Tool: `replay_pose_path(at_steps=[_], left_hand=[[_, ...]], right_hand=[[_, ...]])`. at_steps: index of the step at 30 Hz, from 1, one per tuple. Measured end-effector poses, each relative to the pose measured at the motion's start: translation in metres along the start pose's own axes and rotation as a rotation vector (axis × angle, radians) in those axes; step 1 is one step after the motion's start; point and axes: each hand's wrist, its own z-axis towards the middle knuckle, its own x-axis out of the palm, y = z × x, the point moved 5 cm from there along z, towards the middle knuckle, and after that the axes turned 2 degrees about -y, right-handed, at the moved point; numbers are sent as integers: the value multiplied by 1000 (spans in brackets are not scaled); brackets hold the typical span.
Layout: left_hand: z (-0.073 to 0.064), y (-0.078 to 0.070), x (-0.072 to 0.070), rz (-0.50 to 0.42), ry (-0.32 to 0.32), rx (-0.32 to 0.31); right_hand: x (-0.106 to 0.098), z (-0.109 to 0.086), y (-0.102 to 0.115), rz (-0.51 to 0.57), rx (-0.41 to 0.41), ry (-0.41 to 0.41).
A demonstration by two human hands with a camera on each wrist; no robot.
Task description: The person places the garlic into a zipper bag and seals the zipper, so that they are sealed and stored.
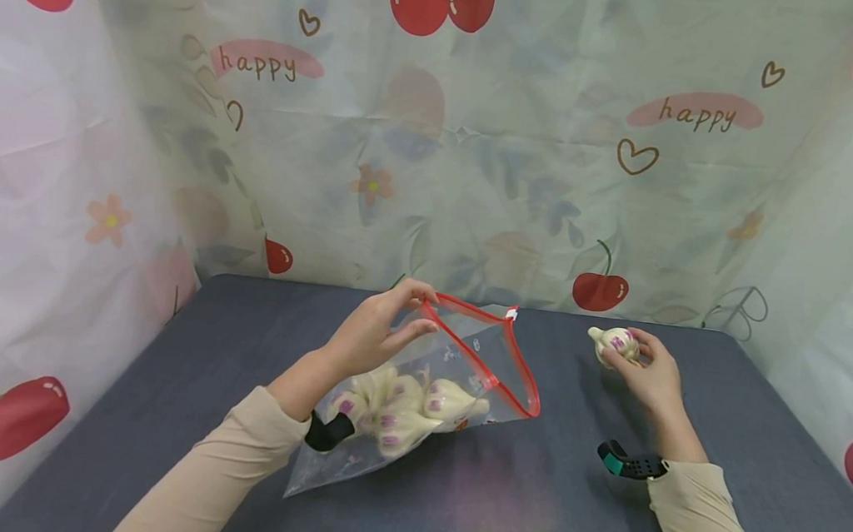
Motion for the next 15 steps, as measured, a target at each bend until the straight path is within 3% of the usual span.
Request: replay_pose_path(at_steps=[15], left_hand=[[0, 0, -1, 24, -12, 25]], right_hand=[[-4, -13, 21, 29, -74, 42]])
